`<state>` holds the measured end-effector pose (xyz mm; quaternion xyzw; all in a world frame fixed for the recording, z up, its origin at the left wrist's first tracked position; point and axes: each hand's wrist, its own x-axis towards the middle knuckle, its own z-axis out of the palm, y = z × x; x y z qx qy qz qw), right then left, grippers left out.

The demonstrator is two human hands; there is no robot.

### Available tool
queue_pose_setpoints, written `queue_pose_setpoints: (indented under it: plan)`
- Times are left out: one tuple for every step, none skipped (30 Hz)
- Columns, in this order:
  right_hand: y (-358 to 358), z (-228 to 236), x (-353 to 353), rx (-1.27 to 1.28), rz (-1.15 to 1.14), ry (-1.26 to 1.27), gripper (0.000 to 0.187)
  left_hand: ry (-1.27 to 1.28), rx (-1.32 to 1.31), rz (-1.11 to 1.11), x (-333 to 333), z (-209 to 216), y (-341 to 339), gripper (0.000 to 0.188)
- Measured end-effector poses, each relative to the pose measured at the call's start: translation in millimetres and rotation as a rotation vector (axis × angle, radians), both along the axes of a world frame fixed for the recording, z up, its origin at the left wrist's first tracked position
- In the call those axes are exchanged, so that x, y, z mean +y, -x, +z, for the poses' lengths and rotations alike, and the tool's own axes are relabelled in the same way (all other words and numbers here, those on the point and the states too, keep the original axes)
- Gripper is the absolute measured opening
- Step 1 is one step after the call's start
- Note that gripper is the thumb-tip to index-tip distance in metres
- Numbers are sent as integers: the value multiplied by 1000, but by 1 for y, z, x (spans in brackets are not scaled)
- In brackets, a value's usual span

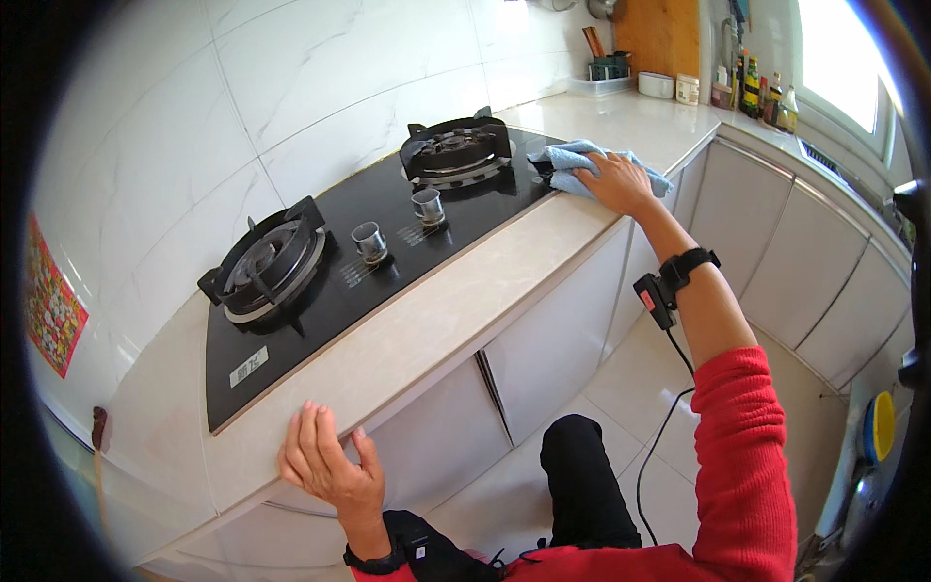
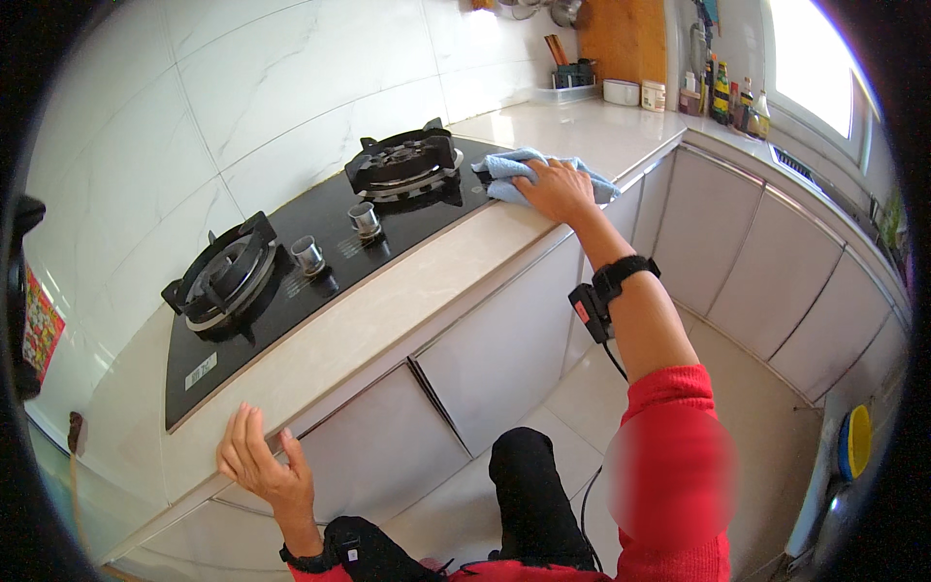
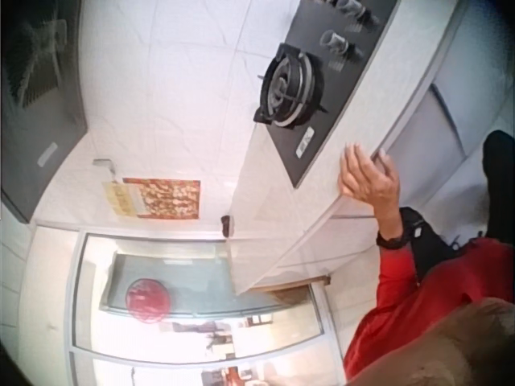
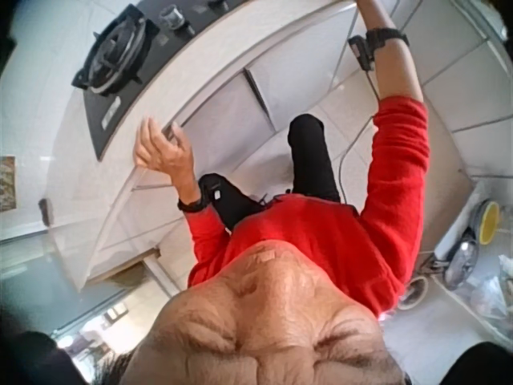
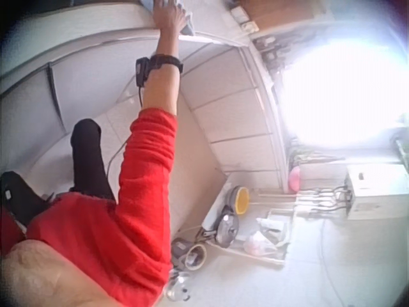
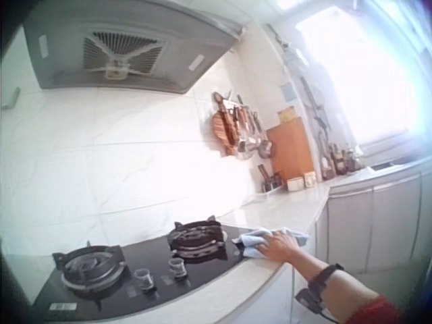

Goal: The person wipes the front of white kitchen cabinets and the countertop around a gas stove using a blue cloth. They move along the counter, cleaning the cabinet doors and the surface near the burners.

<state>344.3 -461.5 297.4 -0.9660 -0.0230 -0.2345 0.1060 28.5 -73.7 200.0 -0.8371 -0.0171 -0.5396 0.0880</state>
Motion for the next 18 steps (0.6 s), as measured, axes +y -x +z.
queue_pose_setpoints:
  plan:
    - [2, -1, 1, -7, 10, 8, 58, 3, -6, -3, 0, -1, -1, 36]
    - [4, -1, 2, -9, 16, 18, 58, 6, -13, -4, 1, -1, -1, 36]
    - [6, -1, 3, -14, 25, 27, 58, 6, -16, -7, 1, -1, -1, 36]
    - [8, -2, 5, -16, 30, 35, 58, 6, -19, -9, 1, -1, -1, 37]
    - [11, -2, 7, -20, 43, 44, 58, 9, -19, -9, 1, -1, -1, 37]
    - [15, -2, 9, -20, 50, 53, 58, 11, -24, -11, 1, -1, -1, 37]
    - [18, -3, 11, -15, 51, 61, 59, 17, -25, -12, 0, -1, -1, 37]
    - [23, -4, 15, -28, 68, 55, 59, 25, -19, -9, 0, -1, -1, 37]
    - [28, -4, 18, -24, 86, 61, 59, 26, -27, -18, -1, 0, -1, 38]
    - [33, -5, 22, -21, 103, 66, 59, 29, -29, -23, -1, 0, -1, 38]
    - [39, -5, 27, -19, 119, 71, 59, 31, -32, -28, -1, 1, -1, 38]
    - [44, -5, 33, -47, 132, 92, 58, 33, -32, -29, -1, 1, 0, 38]
    - [50, -4, 38, -41, 173, 100, 57, 33, -33, -29, -2, 2, 0, 38]
    - [57, -4, 45, -57, 220, 101, 56, 34, -35, -29, -2, 2, 0, 39]
    - [64, -5, 53, -86, 264, 114, 55, 36, -29, -32, -2, 2, 1, 39]
    - [72, -5, 61, -108, 322, 123, 53, 38, -24, -33, -2, 3, 2, 39]
    - [81, -5, 70, -113, 373, 116, 51, 39, -19, -33, -2, 3, 3, 39]
    - [89, -4, 80, -95, 433, 108, 50, 42, -11, -35, -1, 3, 3, 39]
